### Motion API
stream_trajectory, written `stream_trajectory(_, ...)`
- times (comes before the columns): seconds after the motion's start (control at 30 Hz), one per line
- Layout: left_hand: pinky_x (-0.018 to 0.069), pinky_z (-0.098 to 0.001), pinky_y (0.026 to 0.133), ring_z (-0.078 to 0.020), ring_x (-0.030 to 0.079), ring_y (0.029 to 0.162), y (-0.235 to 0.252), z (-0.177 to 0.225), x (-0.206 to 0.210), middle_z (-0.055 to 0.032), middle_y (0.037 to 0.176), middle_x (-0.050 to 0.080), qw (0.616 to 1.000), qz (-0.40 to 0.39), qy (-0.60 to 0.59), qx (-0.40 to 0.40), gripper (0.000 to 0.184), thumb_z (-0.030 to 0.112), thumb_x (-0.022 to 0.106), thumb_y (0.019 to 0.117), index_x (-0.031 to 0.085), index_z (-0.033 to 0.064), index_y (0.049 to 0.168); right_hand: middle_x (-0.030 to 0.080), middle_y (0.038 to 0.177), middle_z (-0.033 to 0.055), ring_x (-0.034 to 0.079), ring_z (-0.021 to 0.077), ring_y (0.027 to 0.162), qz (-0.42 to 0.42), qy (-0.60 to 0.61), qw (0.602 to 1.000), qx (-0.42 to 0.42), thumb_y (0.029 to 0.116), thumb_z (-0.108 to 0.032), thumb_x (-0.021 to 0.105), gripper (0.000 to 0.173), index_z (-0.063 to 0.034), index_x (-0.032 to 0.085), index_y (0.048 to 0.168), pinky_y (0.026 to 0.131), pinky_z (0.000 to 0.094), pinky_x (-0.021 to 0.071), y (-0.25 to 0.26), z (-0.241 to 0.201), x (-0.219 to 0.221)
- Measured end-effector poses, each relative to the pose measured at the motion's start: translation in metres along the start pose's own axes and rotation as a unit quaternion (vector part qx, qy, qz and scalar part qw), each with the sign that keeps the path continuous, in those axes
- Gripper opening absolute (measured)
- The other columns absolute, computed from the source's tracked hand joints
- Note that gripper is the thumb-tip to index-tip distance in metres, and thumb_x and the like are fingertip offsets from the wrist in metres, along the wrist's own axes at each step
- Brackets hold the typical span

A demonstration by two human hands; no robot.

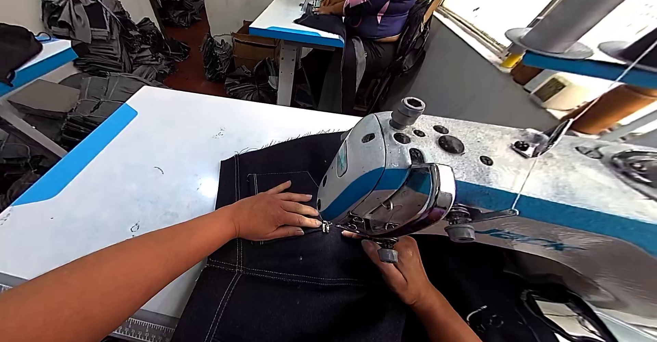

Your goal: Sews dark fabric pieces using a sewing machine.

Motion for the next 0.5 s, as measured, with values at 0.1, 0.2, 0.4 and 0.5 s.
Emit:
stream_trajectory(0.1, 0.0264, -0.06, 0.121, -0.025, 0.048, 0.144, 0.0, 0.0, 0.0, 0.0004, 0.14, 0.065, 1.0, 0.007, 0.009, 0.004, 0.038, 0.034, 0.046, 0.1074, 0.069, 0.0192, 0.133, 0.075, 0.091, 0.0028, 0.067, -0.0006, 0.099, 0.003, 0.023, 1.0, -0.005, 0.1105, -0.048, 0.026, 0.059, -0.0087, 0.068, 0.096, 0.088, 0.0179, 0.0513, 0.0, -0.001, -0.002)
stream_trajectory(0.2, 0.0268, -0.0592, 0.121, -0.0242, 0.048, 0.144, 0.0, 0.001, 0.0, 0.0015, 0.14, 0.065, 1.0, 0.008, 0.015, 0.005, 0.038, 0.034, 0.046, 0.1074, 0.07, 0.0197, 0.132, 0.075, 0.091, -0.0004, 0.067, -0.0032, 0.098, 0.018, 0.048, 0.999, 0.009, 0.1112, -0.048, 0.024, 0.06, -0.01, 0.068, 0.096, 0.087, 0.0169, 0.0526, -0.001, 0.003, -0.004)
stream_trajectory(0.4, 0.0285, -0.0578, 0.121, -0.0229, 0.048, 0.143, -0.001, 0.001, -0.002, 0.0018, 0.138, 0.066, 0.999, 0.016, 0.028, 0.013, 0.037, 0.035, 0.046, 0.1073, 0.072, 0.0201, 0.128, 0.075, 0.096, -0.0047, 0.068, -0.0001, 0.103, 0.02, 0.093, 0.994, 0.047, 0.1087, -0.055, 0.03, 0.055, -0.0156, 0.068, 0.1, 0.096, 0.0243, 0.0543, -0.002, 0.01, -0.001)
stream_trajectory(0.5, 0.0296, -0.0583, 0.12, -0.023, 0.048, 0.143, 0.0, 0.001, -0.001, 0.0019, 0.138, 0.066, 0.999, 0.014, 0.03, 0.014, 0.037, 0.035, 0.045, 0.1074, 0.072, 0.0205, 0.127, 0.074, 0.094, -0.0067, 0.067, -0.0011, 0.101, 0.002, 0.113, 0.993, 0.037, 0.109, -0.054, 0.03, 0.055, -0.0174, 0.069, 0.097, 0.095, 0.0237, 0.0537, 0.0, 0.012, -0.002)
Point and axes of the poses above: each hand's wrist, its own y-axis towards the middle knuckle, its own x-axis out of the palm, z = x × y, the point moved 8 cm from there along y, towards the middle knuckle
